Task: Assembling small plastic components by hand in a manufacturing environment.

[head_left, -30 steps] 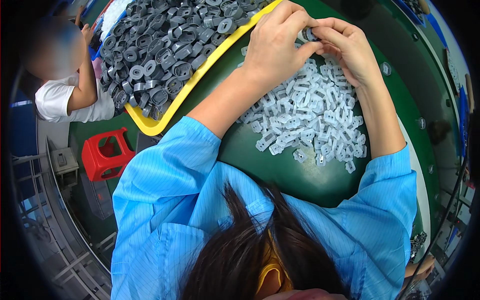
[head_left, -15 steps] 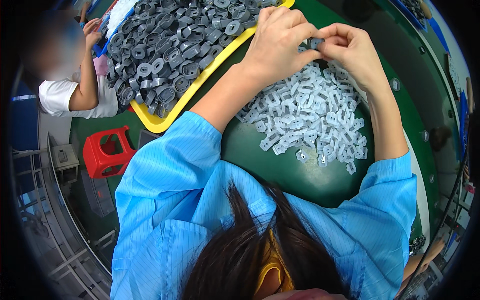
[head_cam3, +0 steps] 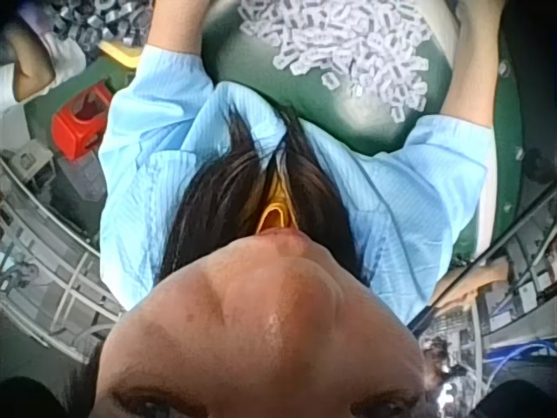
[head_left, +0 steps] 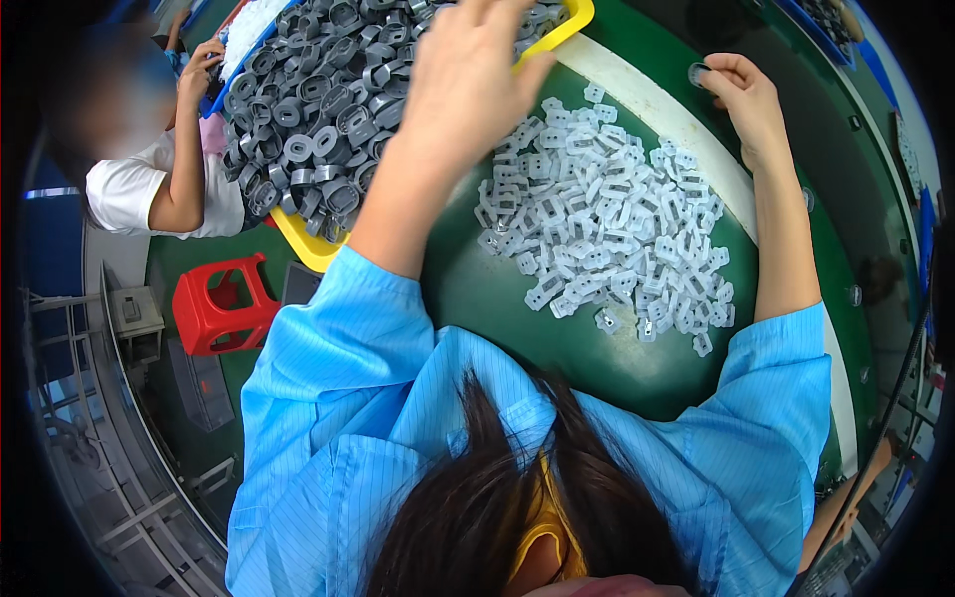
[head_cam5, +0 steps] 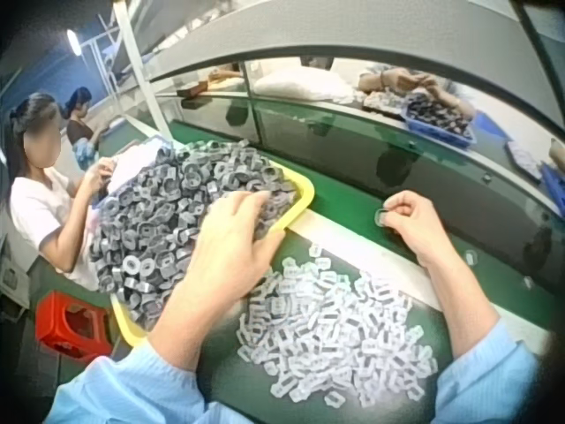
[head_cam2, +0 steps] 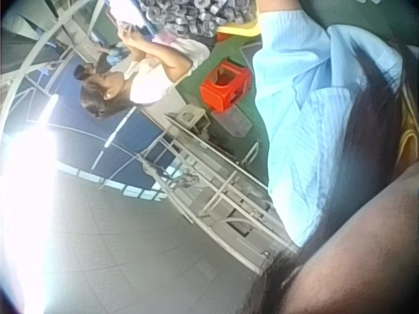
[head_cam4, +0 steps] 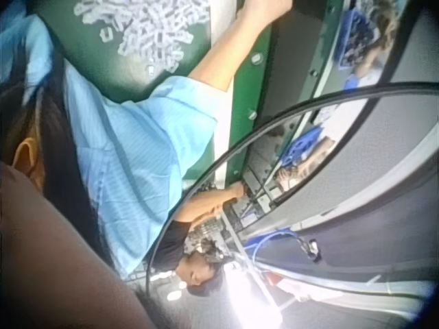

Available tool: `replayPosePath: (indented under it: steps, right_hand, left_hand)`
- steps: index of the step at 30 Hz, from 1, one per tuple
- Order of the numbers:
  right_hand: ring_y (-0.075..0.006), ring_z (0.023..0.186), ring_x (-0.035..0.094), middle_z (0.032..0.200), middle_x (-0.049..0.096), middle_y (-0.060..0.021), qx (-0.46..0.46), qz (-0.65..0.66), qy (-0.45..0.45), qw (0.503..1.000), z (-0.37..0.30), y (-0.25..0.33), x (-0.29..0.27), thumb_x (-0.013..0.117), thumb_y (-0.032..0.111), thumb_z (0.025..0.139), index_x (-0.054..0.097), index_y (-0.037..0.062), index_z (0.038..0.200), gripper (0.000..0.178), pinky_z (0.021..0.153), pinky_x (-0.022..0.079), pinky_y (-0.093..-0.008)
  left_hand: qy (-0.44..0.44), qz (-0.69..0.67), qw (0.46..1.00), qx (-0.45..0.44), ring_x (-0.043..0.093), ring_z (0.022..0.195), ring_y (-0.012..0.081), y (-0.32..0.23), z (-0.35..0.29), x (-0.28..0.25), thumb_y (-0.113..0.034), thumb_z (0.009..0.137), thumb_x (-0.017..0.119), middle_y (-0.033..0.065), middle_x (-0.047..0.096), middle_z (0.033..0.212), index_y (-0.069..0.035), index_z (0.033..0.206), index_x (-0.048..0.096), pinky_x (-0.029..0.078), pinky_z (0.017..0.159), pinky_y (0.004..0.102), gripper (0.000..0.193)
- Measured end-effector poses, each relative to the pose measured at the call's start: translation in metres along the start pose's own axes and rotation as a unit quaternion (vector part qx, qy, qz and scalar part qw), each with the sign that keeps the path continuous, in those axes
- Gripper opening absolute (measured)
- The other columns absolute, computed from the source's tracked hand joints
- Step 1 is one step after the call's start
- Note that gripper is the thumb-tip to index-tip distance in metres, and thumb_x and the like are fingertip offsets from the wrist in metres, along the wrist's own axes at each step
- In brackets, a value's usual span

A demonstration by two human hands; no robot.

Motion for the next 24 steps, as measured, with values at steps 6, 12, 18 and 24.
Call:
replayPosePath:
  steps: [6,12,18,24]
  right_hand:
    - [-0.0205,0.088,0.065,0.097,0.069,-0.0079,-0.164,-0.229,-0.177,0.943,0.0,0.023,-0.03,0.068,0.026,0.079,0.066,0.0074,0.11,0.036,0.083,0.049,-0.0316]
    - [-0.0196,0.076,0.066,0.082,0.069,-0.0097,-0.269,-0.132,0.021,0.954,-0.044,0.082,0.051,0.065,0.019,0.082,0.07,0.0044,0.092,0.018,0.073,0.051,-0.0308]
    - [-0.0266,0.09,0.06,0.09,0.062,-0.0092,-0.367,-0.219,0.118,0.896,-0.051,0.099,0.098,0.06,0.004,0.079,0.071,0.007,0.097,0.022,0.08,0.049,-0.0361]
    - [-0.0245,0.088,0.055,0.091,0.06,-0.0064,-0.454,-0.358,0.148,0.803,-0.077,0.108,0.113,0.059,-0.002,0.07,0.071,0.0093,0.095,0.03,0.079,0.05,-0.037]
  left_hand:
    - [0.03,0.163,0.986,-0.02,0.055,0.111,0.0312,0.031,-0.018,0.011,-0.039,0.086,0.064,0.0148,0.062,0.116,-0.001,0.11,0.065,0.039,0.097,0.045,0.045]
    - [-0.053,0.054,0.997,-0.03,0.066,0.083,0.0299,0.014,-0.009,-0.007,-0.028,0.083,0.07,0.0156,0.068,0.092,-0.001,0.105,0.065,0.051,0.074,0.0364,0.035]
    - [0.016,-0.295,0.946,-0.134,0.067,0.086,0.0346,-0.011,0.017,0.005,-0.011,0.082,0.069,0.0226,0.066,0.092,0.004,0.108,0.059,0.052,0.075,0.0369,0.032]
    - [0.018,-0.307,0.945,-0.113,0.068,0.089,0.0331,-0.01,-0.002,0.03,-0.011,0.082,0.068,0.0221,0.067,0.093,0.002,0.11,0.059,0.052,0.077,0.0353,0.032]
Point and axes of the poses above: each hand's wrist, its own z-axis towards the middle knuckle, its own x-axis out of the palm, y = z × x, the point moved 9 cm from there along z, towards the middle knuckle
